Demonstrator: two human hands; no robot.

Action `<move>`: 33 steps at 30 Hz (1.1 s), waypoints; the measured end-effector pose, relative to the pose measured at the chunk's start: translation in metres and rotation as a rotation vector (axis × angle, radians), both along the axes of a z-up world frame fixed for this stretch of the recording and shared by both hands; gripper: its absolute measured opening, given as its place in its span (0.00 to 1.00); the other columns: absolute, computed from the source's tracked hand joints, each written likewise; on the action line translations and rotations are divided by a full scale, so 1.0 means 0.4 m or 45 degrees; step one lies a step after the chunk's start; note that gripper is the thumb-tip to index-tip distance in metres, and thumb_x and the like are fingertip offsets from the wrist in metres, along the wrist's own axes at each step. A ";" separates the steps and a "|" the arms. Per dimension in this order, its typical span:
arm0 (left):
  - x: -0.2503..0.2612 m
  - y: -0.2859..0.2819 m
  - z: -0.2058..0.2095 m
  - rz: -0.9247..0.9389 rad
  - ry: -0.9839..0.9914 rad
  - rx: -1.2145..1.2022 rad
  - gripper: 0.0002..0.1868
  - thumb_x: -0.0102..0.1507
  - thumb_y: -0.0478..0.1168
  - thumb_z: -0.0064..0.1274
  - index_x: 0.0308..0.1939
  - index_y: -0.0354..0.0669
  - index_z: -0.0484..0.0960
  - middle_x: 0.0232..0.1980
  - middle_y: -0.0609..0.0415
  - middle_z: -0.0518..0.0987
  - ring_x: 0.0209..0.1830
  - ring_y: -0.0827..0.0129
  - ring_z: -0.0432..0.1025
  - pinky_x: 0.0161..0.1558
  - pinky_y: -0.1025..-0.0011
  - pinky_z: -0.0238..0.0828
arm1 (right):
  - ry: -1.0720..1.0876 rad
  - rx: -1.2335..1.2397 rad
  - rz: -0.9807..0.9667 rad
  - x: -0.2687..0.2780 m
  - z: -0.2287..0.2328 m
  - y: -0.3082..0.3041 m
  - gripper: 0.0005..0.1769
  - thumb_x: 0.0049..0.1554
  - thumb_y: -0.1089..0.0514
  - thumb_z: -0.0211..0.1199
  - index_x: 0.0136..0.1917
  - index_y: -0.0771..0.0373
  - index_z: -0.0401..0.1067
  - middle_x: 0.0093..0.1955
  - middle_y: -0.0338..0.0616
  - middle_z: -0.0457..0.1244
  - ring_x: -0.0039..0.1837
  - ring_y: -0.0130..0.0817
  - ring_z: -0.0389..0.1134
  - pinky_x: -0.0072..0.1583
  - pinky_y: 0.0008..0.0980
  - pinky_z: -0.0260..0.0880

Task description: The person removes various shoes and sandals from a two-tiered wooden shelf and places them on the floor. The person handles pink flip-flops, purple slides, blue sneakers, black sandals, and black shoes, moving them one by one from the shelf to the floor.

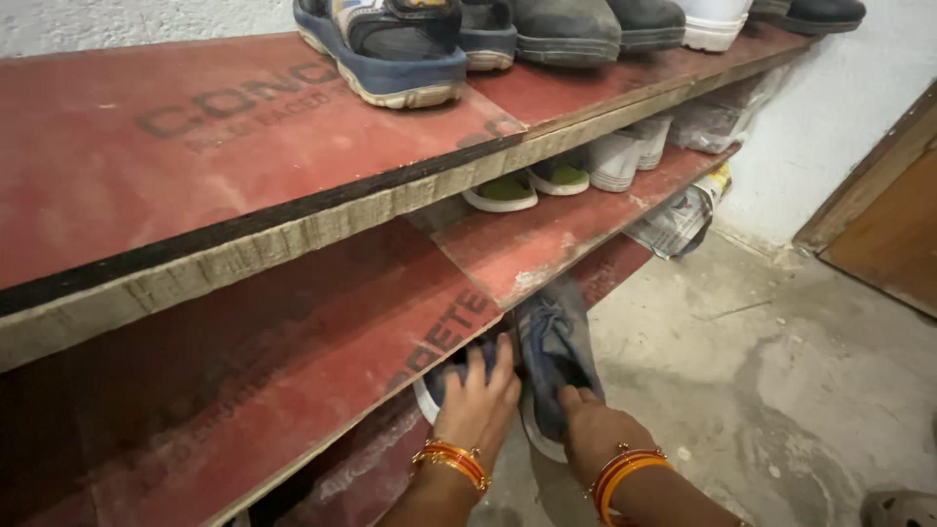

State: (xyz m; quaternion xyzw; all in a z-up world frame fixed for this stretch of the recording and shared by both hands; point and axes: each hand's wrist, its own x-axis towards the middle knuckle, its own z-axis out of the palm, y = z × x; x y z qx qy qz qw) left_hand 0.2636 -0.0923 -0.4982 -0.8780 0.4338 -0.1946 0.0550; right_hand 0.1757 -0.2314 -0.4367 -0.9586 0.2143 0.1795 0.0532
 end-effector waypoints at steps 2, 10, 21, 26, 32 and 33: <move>0.002 -0.007 0.004 0.006 -0.038 -0.013 0.21 0.64 0.47 0.47 0.59 0.44 0.78 0.78 0.43 0.56 0.70 0.43 0.57 0.58 0.41 0.61 | 0.019 -0.002 -0.005 0.000 0.000 0.002 0.26 0.56 0.64 0.57 0.67 0.56 0.58 0.73 0.49 0.57 0.66 0.52 0.67 0.65 0.47 0.70; -0.021 0.022 -0.012 -0.032 -0.079 -0.041 0.24 0.60 0.48 0.47 0.60 0.48 0.77 0.76 0.42 0.59 0.72 0.43 0.57 0.64 0.39 0.58 | 0.016 -0.034 0.017 -0.005 -0.002 0.003 0.22 0.57 0.64 0.54 0.65 0.56 0.60 0.73 0.48 0.58 0.67 0.50 0.67 0.65 0.46 0.69; 0.025 -0.020 0.065 0.149 0.480 0.015 0.22 0.62 0.37 0.52 0.61 0.48 0.73 0.51 0.47 0.80 0.59 0.53 0.69 0.66 0.48 0.56 | 0.008 -0.100 0.121 -0.001 -0.035 -0.040 0.19 0.57 0.62 0.56 0.62 0.56 0.61 0.70 0.49 0.60 0.65 0.51 0.68 0.63 0.47 0.70; -0.011 0.014 0.094 -0.022 0.325 -0.134 0.25 0.58 0.36 0.53 0.60 0.50 0.75 0.47 0.50 0.81 0.57 0.55 0.69 0.58 0.51 0.59 | -0.132 -0.219 0.077 -0.040 -0.024 -0.056 0.15 0.59 0.61 0.51 0.60 0.54 0.62 0.62 0.48 0.66 0.59 0.49 0.72 0.60 0.47 0.72; -0.086 0.003 0.144 -0.232 0.314 -0.149 0.23 0.57 0.36 0.54 0.58 0.49 0.76 0.46 0.50 0.80 0.56 0.55 0.68 0.55 0.54 0.59 | -0.351 -0.239 0.116 -0.111 0.028 -0.073 0.12 0.57 0.63 0.50 0.55 0.55 0.64 0.58 0.48 0.67 0.54 0.51 0.72 0.55 0.49 0.73; -0.101 -0.009 0.155 -0.248 0.332 -0.137 0.24 0.56 0.36 0.54 0.58 0.48 0.76 0.47 0.50 0.80 0.56 0.55 0.68 0.55 0.55 0.59 | -0.322 -0.246 0.102 -0.122 0.037 -0.074 0.13 0.57 0.62 0.50 0.56 0.56 0.64 0.59 0.48 0.67 0.55 0.51 0.72 0.56 0.49 0.73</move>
